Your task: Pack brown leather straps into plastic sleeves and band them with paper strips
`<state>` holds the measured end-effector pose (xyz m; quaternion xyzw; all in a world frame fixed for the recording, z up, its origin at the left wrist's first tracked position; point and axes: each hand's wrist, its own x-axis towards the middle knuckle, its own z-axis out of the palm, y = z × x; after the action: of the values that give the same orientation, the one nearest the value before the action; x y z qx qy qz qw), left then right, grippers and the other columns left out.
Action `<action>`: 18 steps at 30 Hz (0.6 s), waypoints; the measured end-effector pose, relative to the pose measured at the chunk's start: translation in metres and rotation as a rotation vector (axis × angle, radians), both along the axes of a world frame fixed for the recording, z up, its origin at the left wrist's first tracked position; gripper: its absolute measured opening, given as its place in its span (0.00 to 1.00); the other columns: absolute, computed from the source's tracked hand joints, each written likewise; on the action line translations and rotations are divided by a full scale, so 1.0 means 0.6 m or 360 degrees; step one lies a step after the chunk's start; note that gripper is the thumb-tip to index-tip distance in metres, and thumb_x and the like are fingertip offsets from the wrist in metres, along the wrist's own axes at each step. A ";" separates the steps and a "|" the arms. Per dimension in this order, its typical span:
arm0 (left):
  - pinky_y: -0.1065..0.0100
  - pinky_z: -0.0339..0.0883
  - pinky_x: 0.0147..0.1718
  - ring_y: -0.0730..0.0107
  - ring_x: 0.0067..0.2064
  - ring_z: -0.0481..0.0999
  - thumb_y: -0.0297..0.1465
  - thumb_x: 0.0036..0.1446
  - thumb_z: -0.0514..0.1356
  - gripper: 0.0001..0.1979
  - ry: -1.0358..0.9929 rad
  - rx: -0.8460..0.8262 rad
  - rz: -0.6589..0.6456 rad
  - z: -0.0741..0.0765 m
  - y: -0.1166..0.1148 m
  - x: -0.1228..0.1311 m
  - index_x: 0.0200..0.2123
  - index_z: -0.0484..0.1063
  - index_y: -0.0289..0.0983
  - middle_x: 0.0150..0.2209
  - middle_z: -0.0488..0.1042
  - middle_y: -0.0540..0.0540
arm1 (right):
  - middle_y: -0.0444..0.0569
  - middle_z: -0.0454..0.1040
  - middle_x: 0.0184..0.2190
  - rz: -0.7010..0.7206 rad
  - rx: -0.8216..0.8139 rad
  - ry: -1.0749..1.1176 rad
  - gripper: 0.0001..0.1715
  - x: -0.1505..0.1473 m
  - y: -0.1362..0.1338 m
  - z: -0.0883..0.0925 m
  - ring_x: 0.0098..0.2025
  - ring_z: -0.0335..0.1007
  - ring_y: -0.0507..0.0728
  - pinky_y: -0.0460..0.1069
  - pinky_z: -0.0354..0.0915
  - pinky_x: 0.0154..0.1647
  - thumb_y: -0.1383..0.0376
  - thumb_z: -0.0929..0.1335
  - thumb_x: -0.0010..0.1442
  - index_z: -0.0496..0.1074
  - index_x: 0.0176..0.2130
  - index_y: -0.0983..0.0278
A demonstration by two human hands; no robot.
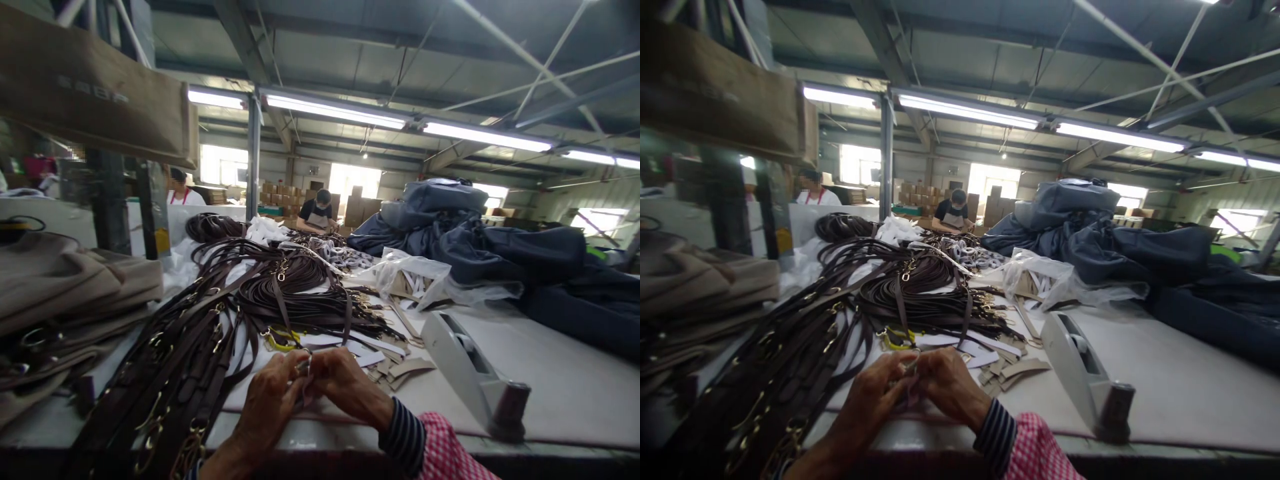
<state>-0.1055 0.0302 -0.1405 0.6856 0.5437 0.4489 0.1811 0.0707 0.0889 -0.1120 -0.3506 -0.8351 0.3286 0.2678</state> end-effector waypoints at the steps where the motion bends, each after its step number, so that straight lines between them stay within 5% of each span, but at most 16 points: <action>1: 0.59 0.67 0.42 0.57 0.41 0.77 0.29 0.59 0.56 0.13 -0.0027 0.0021 0.0004 0.000 0.002 0.001 0.44 0.78 0.39 0.38 0.75 0.43 | 0.42 0.75 0.23 -0.0011 -0.0095 0.0018 0.08 -0.001 0.004 0.006 0.27 0.71 0.52 0.43 0.58 0.28 0.76 0.75 0.48 0.76 0.26 0.66; 4: 0.62 0.64 0.37 0.59 0.37 0.73 0.31 0.60 0.58 0.09 -0.0076 0.0121 -0.0016 -0.001 0.005 0.001 0.30 0.77 0.39 0.32 0.73 0.45 | 0.40 0.74 0.21 0.0018 -0.0194 0.0004 0.09 -0.004 0.015 0.015 0.22 0.69 0.50 0.42 0.57 0.23 0.76 0.75 0.47 0.76 0.30 0.66; 7: 0.61 0.63 0.39 0.57 0.39 0.71 0.31 0.60 0.60 0.09 -0.0105 0.0237 -0.0058 -0.002 0.007 -0.001 0.26 0.74 0.40 0.31 0.71 0.46 | 0.40 0.74 0.20 0.0175 -0.0279 -0.0024 0.04 -0.004 0.027 0.013 0.22 0.70 0.50 0.41 0.58 0.23 0.74 0.73 0.51 0.78 0.30 0.66; 13: 0.55 0.63 0.48 0.54 0.48 0.70 0.34 0.60 0.67 0.10 0.0066 0.0074 0.0006 -0.001 -0.001 -0.013 0.43 0.74 0.40 0.44 0.74 0.45 | 0.43 0.76 0.23 0.0260 -0.0366 0.0044 0.03 -0.005 0.040 -0.006 0.25 0.70 0.50 0.42 0.60 0.24 0.72 0.73 0.53 0.79 0.27 0.68; 18: 0.48 0.57 0.53 0.47 0.58 0.63 0.30 0.60 0.66 0.02 0.0532 -0.0035 0.0006 0.008 -0.011 -0.018 0.37 0.78 0.43 0.54 0.75 0.48 | 0.46 0.78 0.27 0.0318 -0.0395 0.0091 0.04 0.000 0.037 -0.009 0.26 0.72 0.51 0.42 0.64 0.27 0.72 0.72 0.54 0.78 0.28 0.68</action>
<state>-0.1164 0.0237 -0.1358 0.7477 0.5725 0.3229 0.0948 0.0709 0.1111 -0.1171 -0.2868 -0.8108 0.4641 0.2121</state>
